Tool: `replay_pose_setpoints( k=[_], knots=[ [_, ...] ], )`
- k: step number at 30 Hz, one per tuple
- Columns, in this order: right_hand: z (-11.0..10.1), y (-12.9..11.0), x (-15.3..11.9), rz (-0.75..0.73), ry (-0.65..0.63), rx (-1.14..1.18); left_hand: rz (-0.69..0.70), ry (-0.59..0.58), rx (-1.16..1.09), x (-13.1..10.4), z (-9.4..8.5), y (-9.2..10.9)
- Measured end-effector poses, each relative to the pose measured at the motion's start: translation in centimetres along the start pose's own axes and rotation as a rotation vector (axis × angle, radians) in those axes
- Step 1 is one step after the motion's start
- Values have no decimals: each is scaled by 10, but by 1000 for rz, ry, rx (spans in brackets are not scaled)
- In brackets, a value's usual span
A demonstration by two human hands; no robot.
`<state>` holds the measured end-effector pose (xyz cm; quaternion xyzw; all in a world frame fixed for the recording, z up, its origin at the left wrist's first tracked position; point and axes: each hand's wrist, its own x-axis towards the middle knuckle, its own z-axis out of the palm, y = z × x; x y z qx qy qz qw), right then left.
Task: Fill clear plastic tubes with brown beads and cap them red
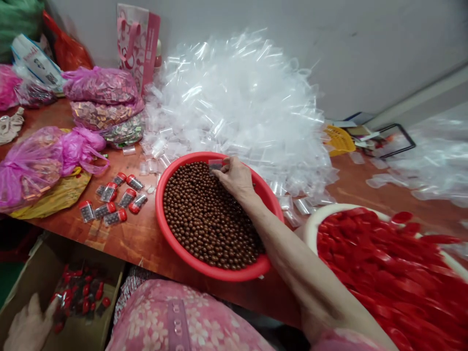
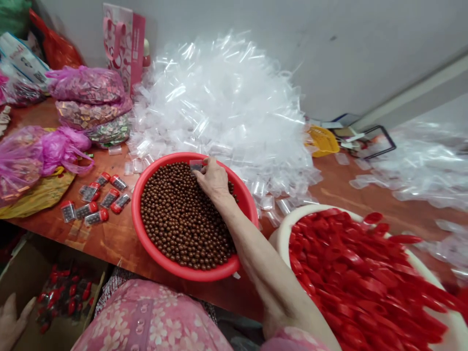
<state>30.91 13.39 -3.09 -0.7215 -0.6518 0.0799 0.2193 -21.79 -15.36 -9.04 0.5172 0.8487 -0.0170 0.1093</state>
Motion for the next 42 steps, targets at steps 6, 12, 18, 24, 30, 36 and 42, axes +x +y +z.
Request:
replay_pose_setpoints(
  k=[6, 12, 18, 24, 30, 36, 42],
  knots=[
    [-3, -10, -13, -285, -91, 1, 152, -4, -533, 8, -52, 132],
    [-9, -19, 1, -382, -240, -54, 641, -95, -971, 5, -83, 293],
    [-24, -22, 17, -415, -380, -109, 777, -197, -775, 28, -67, 376],
    [-32, -21, -4, -475, -480, -299, 804, -370, -566, 48, -61, 402],
    [-20, -32, -25, -538, -549, -405, 788, -479, -503, 55, -62, 413],
    [-38, -42, -27, -605, -701, -361, 802, -515, -519, 55, -65, 414],
    [-56, -48, -16, -544, -781, -374, 768, -551, -553, 53, -64, 416]
  ],
)
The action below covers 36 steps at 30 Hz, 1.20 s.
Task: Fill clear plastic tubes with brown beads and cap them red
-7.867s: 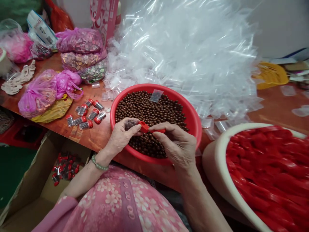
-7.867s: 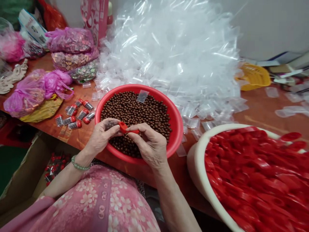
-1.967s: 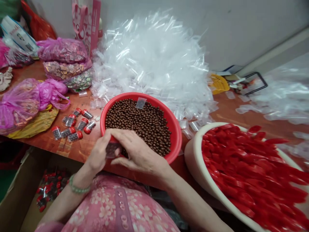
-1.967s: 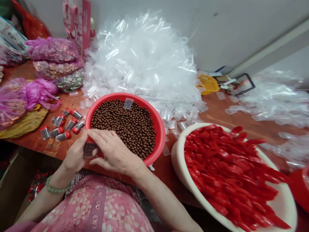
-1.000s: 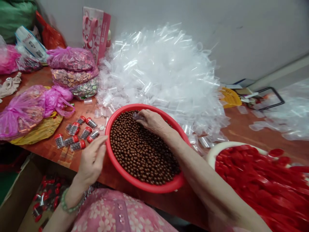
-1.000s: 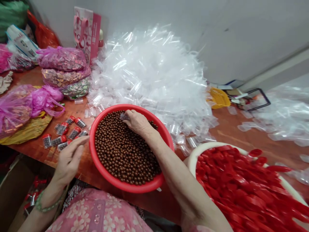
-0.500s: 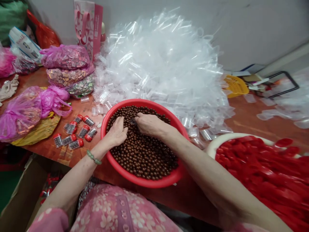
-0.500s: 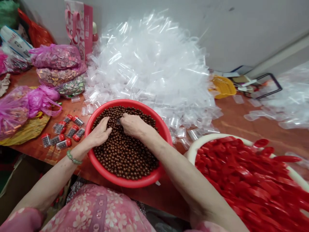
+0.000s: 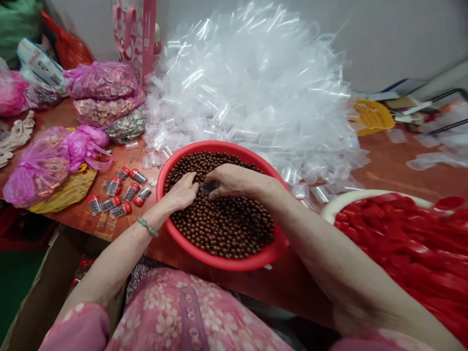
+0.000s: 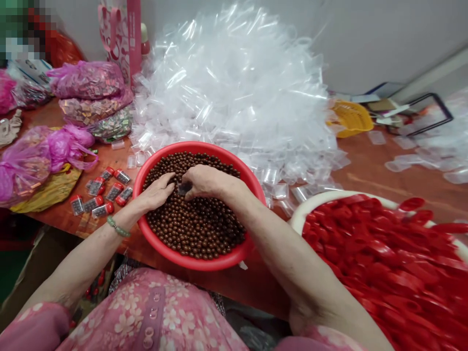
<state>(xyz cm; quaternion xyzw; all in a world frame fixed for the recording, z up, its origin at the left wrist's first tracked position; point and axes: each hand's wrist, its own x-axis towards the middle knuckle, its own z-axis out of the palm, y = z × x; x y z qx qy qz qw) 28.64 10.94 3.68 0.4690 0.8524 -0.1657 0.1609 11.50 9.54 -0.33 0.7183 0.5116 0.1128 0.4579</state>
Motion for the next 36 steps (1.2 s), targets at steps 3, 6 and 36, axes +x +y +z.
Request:
replay_pose_setpoints(
  k=[3, 6, 36],
  knots=[
    [4, -3, -2, 117, -2, -55, -15, 8, -50, 1, 3, 0],
    [13, -13, 2, 131, 51, -17, -11, 39, -121, 3, 8, 0],
    [48, -15, -32, -104, 390, 1126, 236, 113, -717, -12, 16, 1]
  ],
)
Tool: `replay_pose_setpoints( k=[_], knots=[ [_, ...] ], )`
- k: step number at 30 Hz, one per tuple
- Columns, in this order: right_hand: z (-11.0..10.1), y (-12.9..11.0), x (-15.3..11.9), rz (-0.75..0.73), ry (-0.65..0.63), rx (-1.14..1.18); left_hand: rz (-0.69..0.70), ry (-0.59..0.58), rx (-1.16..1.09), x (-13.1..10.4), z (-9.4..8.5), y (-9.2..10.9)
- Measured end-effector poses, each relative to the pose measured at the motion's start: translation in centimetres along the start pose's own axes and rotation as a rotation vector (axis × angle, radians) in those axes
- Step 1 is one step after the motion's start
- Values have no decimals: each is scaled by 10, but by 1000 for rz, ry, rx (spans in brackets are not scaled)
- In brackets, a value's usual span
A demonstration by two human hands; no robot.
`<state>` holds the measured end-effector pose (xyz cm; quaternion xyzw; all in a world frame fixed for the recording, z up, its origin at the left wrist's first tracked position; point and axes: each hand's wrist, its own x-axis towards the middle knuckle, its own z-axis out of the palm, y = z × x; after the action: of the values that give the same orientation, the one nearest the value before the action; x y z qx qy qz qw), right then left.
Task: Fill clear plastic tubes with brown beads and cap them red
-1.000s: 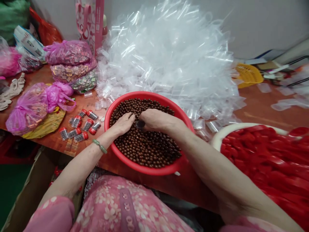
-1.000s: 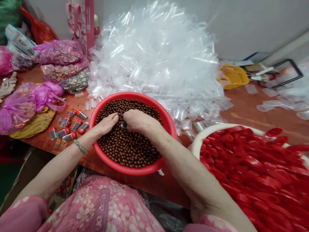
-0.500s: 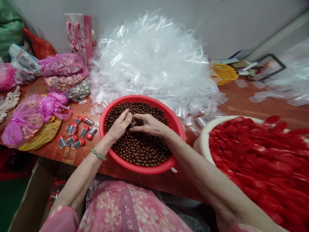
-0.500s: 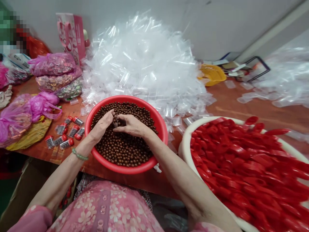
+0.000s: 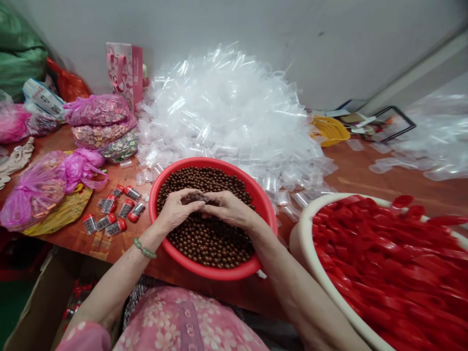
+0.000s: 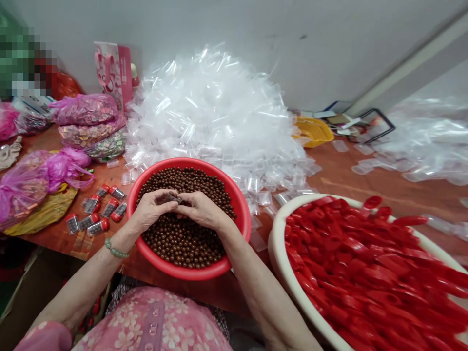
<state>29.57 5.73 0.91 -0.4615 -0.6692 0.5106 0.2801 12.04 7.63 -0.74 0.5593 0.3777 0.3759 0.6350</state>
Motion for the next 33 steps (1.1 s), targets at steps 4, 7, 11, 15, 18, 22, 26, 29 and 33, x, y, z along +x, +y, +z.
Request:
replay_pose_setpoints(
  k=[4, 7, 11, 15, 18, 22, 26, 29, 33],
  knots=[
    [2, -6, -3, 14, 24, -76, -51, 3, -183, -3, -1, 2],
    [-1, -11, -7, -29, 54, -265, -43, 30, -215, -5, -3, 4],
    [-6, -18, -13, -151, 190, -353, -77, -6, -164, -9, -5, 6],
    [-8, -28, -12, -160, 123, -228, -143, -184, -212, -14, -5, 9],
    [-8, -30, -7, -200, 81, -240, -166, -236, -223, -16, -6, 11],
    [-8, -25, -2, -208, 75, -234, -176, -266, -236, -16, -9, 10],
    [-6, -21, 0, -193, 69, -225, -159, -250, -269, -14, -11, 8],
    [-5, -22, 2, -145, 51, -187, -153, -240, -266, -14, -12, 7],
    [-4, -23, 4, -89, 66, -115, -158, -234, -312, -14, -13, 8]
  ],
)
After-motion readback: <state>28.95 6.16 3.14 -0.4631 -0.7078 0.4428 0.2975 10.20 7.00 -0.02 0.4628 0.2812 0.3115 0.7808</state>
